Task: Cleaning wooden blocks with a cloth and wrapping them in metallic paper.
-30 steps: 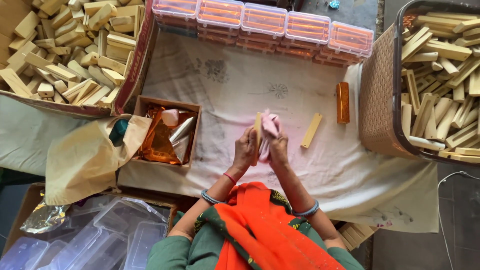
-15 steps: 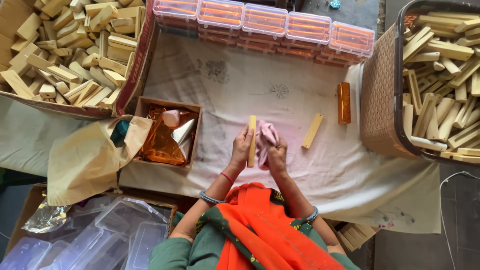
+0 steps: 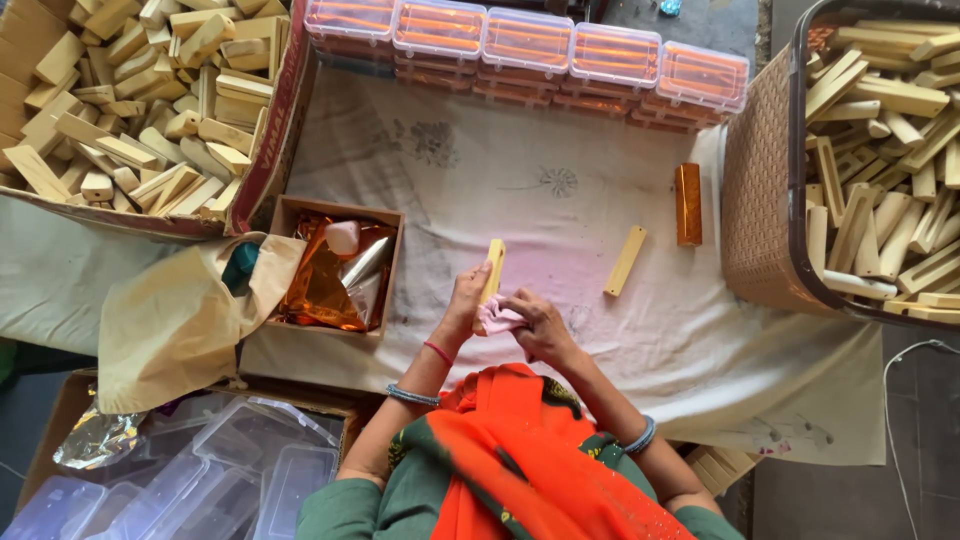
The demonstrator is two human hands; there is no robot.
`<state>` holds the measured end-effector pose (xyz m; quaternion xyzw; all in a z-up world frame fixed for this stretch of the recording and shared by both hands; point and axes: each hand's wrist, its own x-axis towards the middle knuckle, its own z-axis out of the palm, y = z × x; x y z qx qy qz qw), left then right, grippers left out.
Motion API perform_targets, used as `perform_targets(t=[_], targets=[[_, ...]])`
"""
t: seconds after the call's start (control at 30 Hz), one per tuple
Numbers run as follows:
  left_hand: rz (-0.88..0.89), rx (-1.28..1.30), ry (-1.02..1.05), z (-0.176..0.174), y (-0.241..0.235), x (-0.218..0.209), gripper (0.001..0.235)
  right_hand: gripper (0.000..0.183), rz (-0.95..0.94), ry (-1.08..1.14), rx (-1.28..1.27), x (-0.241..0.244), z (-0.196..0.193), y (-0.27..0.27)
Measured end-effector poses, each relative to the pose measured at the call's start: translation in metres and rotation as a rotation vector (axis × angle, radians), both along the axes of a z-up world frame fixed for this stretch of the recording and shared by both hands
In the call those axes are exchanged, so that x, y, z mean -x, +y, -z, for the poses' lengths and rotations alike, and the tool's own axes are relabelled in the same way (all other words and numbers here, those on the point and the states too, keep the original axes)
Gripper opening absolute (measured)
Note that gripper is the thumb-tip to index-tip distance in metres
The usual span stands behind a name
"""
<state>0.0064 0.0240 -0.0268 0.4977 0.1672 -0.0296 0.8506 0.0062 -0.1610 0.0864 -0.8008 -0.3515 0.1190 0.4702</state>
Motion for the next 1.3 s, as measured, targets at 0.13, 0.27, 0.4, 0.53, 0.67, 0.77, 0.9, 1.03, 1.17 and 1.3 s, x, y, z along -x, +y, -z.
perform_targets(t=[0.13,0.27,0.4,0.53,0.67,0.77,0.9,1.03,1.17,1.3], targets=[[0.111,-0.038,0.028,-0.040,-0.010,0.008,0.038,0.047,0.125,-0.334,0.149,-0.020,0.001,-0.006],[0.219,-0.136,-0.142,-0.062,-0.014,0.007,0.041,0.057,0.286,-0.448,0.125,-0.035,-0.005,-0.008],[0.209,-0.168,-0.177,-0.054,-0.012,0.007,0.040,0.072,0.251,-0.218,0.104,-0.022,0.017,-0.004],[0.174,-0.229,-0.139,-0.071,-0.013,0.013,0.034,0.075,0.240,-0.132,-0.033,-0.004,0.025,0.001],[0.110,-0.351,-0.087,-0.088,-0.010,0.006,0.038,0.079,0.163,0.052,-0.138,0.010,0.029,0.003],[0.029,-0.413,-0.064,-0.051,0.000,-0.012,0.037,0.061,0.087,0.211,-0.252,0.020,0.044,0.002],[-0.102,-0.164,-0.091,-0.036,0.009,-0.024,0.046,0.035,0.181,0.620,-0.300,0.021,0.055,-0.012],[-0.087,0.201,-0.009,-0.037,0.011,-0.036,0.053,0.031,0.394,0.349,-0.308,0.026,-0.030,0.010],[0.012,0.439,0.025,-0.107,-0.004,-0.028,0.063,0.042,0.284,-0.469,-0.132,0.014,-0.047,0.035],[0.150,0.246,0.047,-0.054,-0.018,-0.016,0.072,0.045,0.409,-0.670,0.010,-0.032,-0.033,0.042]])
